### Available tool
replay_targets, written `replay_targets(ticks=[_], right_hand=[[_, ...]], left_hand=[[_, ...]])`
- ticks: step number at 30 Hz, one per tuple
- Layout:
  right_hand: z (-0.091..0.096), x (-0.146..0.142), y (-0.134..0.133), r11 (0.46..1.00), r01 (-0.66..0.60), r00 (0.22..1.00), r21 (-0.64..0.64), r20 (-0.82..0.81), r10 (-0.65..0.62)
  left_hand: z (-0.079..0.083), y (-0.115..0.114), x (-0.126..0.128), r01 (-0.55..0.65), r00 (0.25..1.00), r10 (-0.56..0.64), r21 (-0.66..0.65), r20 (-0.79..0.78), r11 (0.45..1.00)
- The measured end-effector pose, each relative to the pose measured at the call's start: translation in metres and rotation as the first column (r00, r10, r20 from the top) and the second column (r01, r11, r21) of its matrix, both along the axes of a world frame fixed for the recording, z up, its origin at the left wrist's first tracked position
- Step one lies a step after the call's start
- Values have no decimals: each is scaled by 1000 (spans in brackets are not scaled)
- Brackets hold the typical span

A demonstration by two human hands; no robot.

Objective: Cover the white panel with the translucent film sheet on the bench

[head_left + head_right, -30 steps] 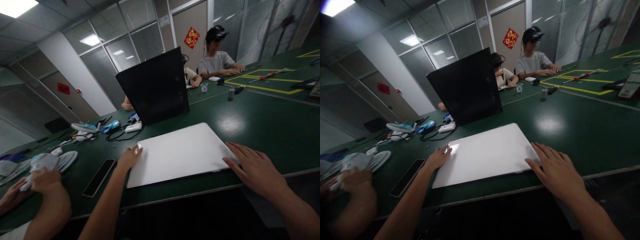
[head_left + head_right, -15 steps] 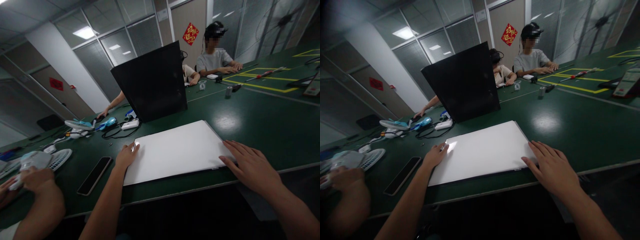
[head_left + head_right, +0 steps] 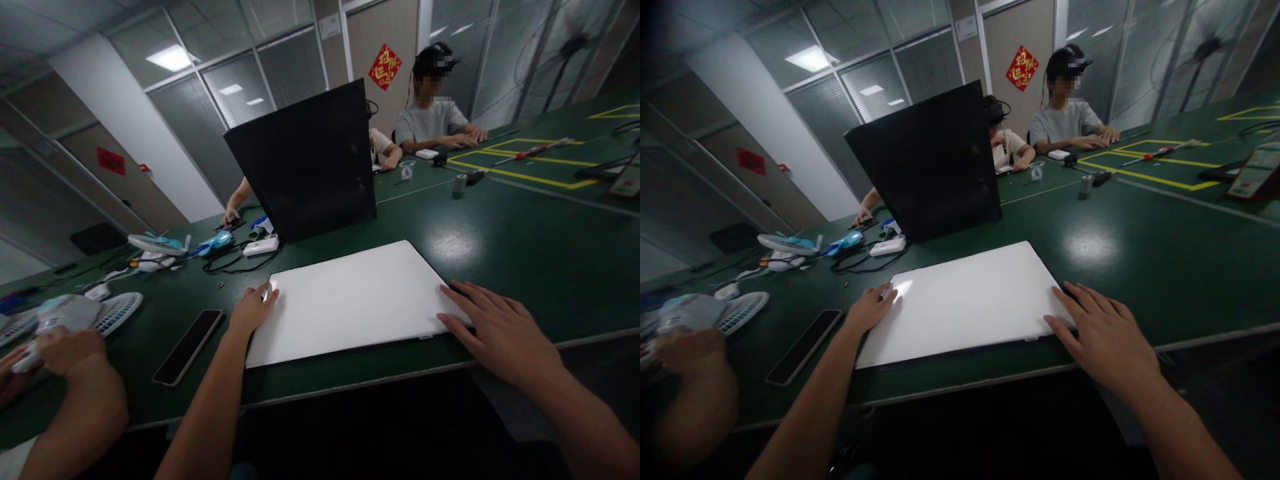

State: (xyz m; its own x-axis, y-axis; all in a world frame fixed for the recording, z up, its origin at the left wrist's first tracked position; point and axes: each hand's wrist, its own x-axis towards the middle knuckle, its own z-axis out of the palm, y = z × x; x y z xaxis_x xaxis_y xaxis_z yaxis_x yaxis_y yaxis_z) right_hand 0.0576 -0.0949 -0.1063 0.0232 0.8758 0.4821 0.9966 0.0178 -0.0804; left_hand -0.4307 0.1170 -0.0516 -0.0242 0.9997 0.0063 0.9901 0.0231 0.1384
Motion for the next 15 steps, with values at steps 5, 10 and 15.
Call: replay_targets(ticks=[5, 10, 15], right_hand=[[1, -1, -3, 999, -24, 999, 44, -38, 25], [-6, -1, -18, 991, 26, 993, 130, -118, -10], [-10, -10, -31, 990, -43, 982, 135, -175, 67]], left_hand=[[18, -11, 4, 26, 999, -27, -37, -30, 999], [32, -71, -8, -14, 993, 8, -53, -116, 999], [17, -146, -11, -90, 983, 98, 61, -156, 994]])
